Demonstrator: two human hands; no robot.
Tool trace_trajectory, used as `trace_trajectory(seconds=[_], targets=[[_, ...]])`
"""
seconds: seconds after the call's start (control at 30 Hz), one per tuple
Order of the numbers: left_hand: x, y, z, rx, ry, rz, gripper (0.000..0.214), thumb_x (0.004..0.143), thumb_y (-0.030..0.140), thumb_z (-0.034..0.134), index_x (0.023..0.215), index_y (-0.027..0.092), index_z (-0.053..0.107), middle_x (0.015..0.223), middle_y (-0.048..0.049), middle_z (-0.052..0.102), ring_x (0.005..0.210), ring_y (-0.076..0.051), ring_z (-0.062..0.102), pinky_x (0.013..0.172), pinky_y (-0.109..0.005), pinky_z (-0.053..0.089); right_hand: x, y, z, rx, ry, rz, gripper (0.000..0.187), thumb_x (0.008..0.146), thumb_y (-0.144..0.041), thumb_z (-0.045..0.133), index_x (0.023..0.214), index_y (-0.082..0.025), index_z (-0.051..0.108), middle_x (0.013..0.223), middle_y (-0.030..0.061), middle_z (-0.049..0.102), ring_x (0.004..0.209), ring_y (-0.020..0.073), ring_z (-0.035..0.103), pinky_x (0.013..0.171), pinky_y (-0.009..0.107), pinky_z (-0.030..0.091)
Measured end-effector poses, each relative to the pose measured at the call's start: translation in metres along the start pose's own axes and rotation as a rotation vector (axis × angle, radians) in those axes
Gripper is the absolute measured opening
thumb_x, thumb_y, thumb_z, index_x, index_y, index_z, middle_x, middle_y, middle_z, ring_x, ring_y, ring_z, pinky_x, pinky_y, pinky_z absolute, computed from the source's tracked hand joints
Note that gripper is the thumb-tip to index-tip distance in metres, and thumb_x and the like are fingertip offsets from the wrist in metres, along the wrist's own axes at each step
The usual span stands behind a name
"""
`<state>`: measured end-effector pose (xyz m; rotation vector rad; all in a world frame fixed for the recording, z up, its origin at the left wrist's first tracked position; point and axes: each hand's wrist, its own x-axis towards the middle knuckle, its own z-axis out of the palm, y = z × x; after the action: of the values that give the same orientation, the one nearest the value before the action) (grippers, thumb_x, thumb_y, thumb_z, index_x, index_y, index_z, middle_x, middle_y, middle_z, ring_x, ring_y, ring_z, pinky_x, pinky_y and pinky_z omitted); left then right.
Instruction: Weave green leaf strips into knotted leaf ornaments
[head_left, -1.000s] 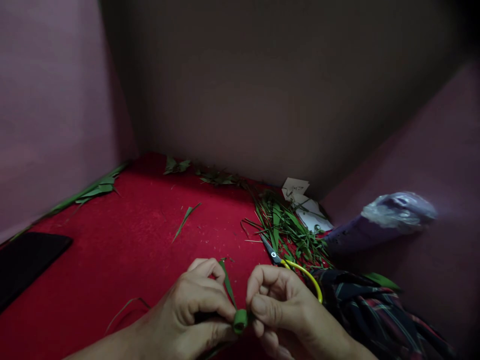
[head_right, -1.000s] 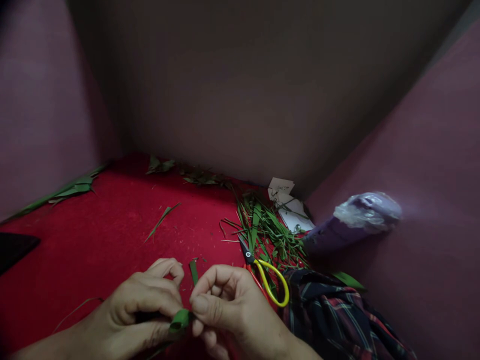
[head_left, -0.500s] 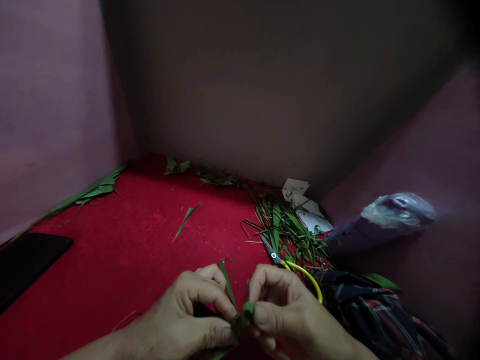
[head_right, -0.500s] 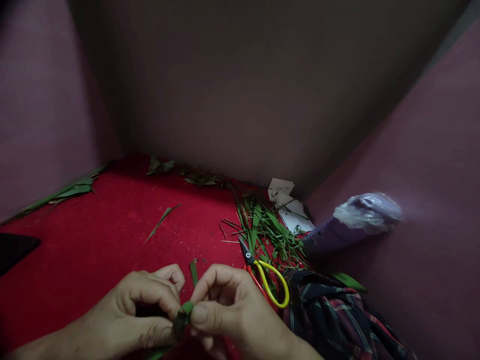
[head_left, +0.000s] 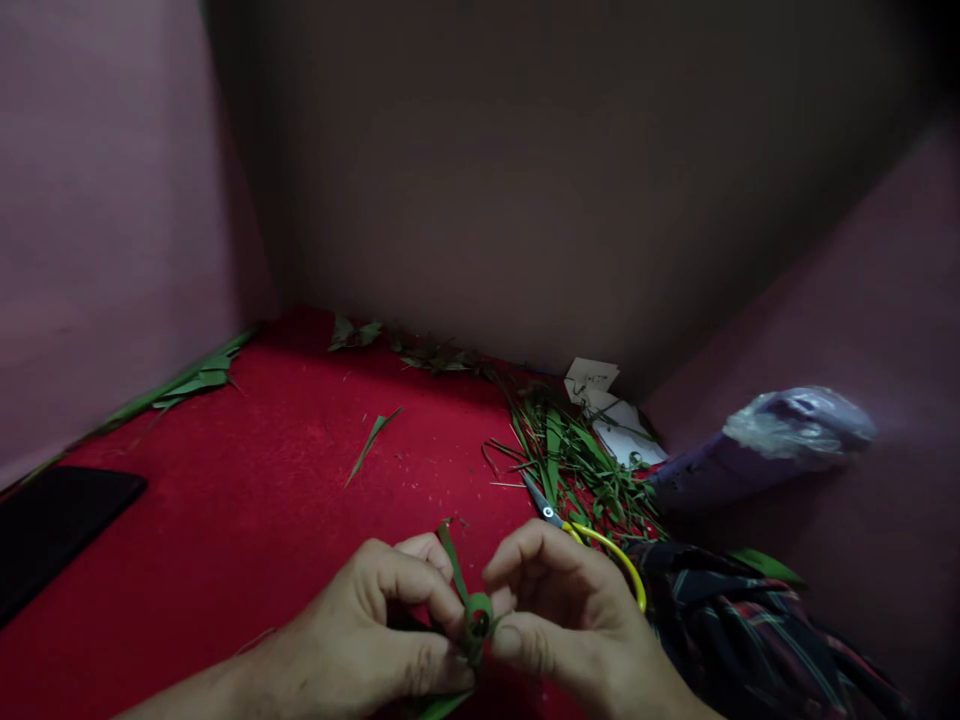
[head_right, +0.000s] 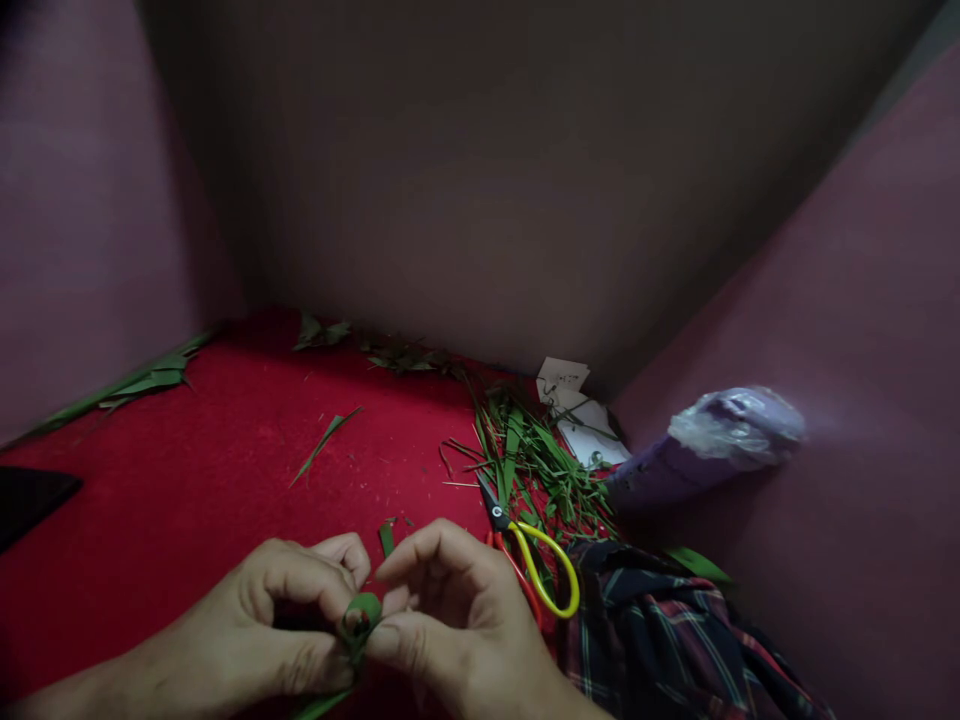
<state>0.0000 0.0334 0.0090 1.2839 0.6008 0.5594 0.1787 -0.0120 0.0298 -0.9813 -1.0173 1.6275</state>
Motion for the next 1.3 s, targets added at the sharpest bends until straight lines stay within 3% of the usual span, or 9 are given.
trace_trajectory(seconds=[0.13,0.2,0.37,0.53,0.77,0.87,1.03,1.3], targets=[[0.0,0.002,0.001,-0.005,-0.008,-0.006,0.006,0.068,0.028,0.075,0.067,0.022,0.072,0.073,0.0023,0.05,0.072,-0.012,0.047,0.065,-0.026,0.037,-0.003,-0.002,-0.004,-0.384,-0.017,-0.185,0.01,0.074,-0.024,0.069,0.08,-0.016,0.066,0.072,0.0019,0.061,0.065,0.0112,0.053,0.06,0.024,0.041],[0.0,0.004,0.002,0.035,-0.007,-0.02,0.005,0.069,0.025,0.073,0.067,0.021,0.072,0.072,0.0026,0.049,0.07,-0.011,0.046,0.063,-0.024,0.036,-0.003,-0.002,-0.005,-0.463,-0.027,-0.2,0.012,0.077,-0.027,0.065,0.078,-0.015,0.066,0.072,0.003,0.06,0.065,0.0121,0.052,0.061,0.025,0.041],[0.0,0.002,0.0,0.167,0.029,0.014,0.007,0.07,0.026,0.072,0.065,0.021,0.072,0.072,0.0024,0.05,0.076,-0.013,0.046,0.07,-0.026,0.037,-0.002,-0.001,-0.002,-0.185,-0.002,-0.035,0.02,0.073,-0.031,0.071,0.072,-0.014,0.06,0.067,0.0002,0.057,0.061,0.0089,0.049,0.057,0.021,0.039],[0.0,0.001,-0.002,0.285,0.022,0.046,0.009,0.071,0.025,0.071,0.064,0.02,0.07,0.072,0.0028,0.05,0.077,-0.013,0.046,0.072,-0.027,0.037,0.002,0.009,-0.003,-0.002,0.015,0.059,0.031,0.063,-0.034,0.079,0.067,-0.013,0.057,0.053,-0.0043,0.051,0.041,0.0026,0.039,0.039,0.014,0.03],[0.0,0.004,-0.001,0.363,0.013,0.069,0.005,0.072,0.021,0.071,0.067,0.023,0.072,0.071,0.0026,0.053,0.08,-0.015,0.049,0.076,-0.028,0.036,0.01,0.02,-0.009,0.244,-0.113,0.207,0.028,0.069,-0.034,0.074,0.069,-0.015,0.053,0.046,-0.0068,0.05,0.03,0.0017,0.036,0.03,0.013,0.031],[0.001,0.003,-0.001,0.353,0.007,0.09,0.004,0.072,0.022,0.071,0.068,0.024,0.073,0.071,0.002,0.054,0.081,-0.015,0.05,0.075,-0.028,0.037,0.01,0.019,-0.007,0.22,-0.077,0.202,0.029,0.07,-0.035,0.073,0.069,-0.015,0.053,0.044,-0.0075,0.048,0.031,0.0019,0.034,0.031,0.013,0.029],[-0.001,0.002,0.0,0.22,0.037,0.02,0.003,0.069,0.023,0.071,0.066,0.022,0.071,0.076,0.0016,0.054,0.079,-0.015,0.05,0.073,-0.028,0.039,0.004,0.01,-0.002,-0.023,0.031,0.074,0.032,0.07,-0.039,0.073,0.07,-0.014,0.053,0.055,-0.005,0.049,0.045,0.0029,0.038,0.043,0.015,0.03],[0.001,0.006,0.0,0.168,0.053,-0.013,0.005,0.067,0.022,0.07,0.063,0.019,0.069,0.071,0.0024,0.049,0.071,-0.013,0.047,0.066,-0.026,0.038,0.001,0.004,-0.002,-0.105,0.024,-0.018,0.025,0.074,-0.035,0.07,0.075,-0.015,0.056,0.064,-0.003,0.051,0.056,0.0063,0.04,0.052,0.019,0.032]])
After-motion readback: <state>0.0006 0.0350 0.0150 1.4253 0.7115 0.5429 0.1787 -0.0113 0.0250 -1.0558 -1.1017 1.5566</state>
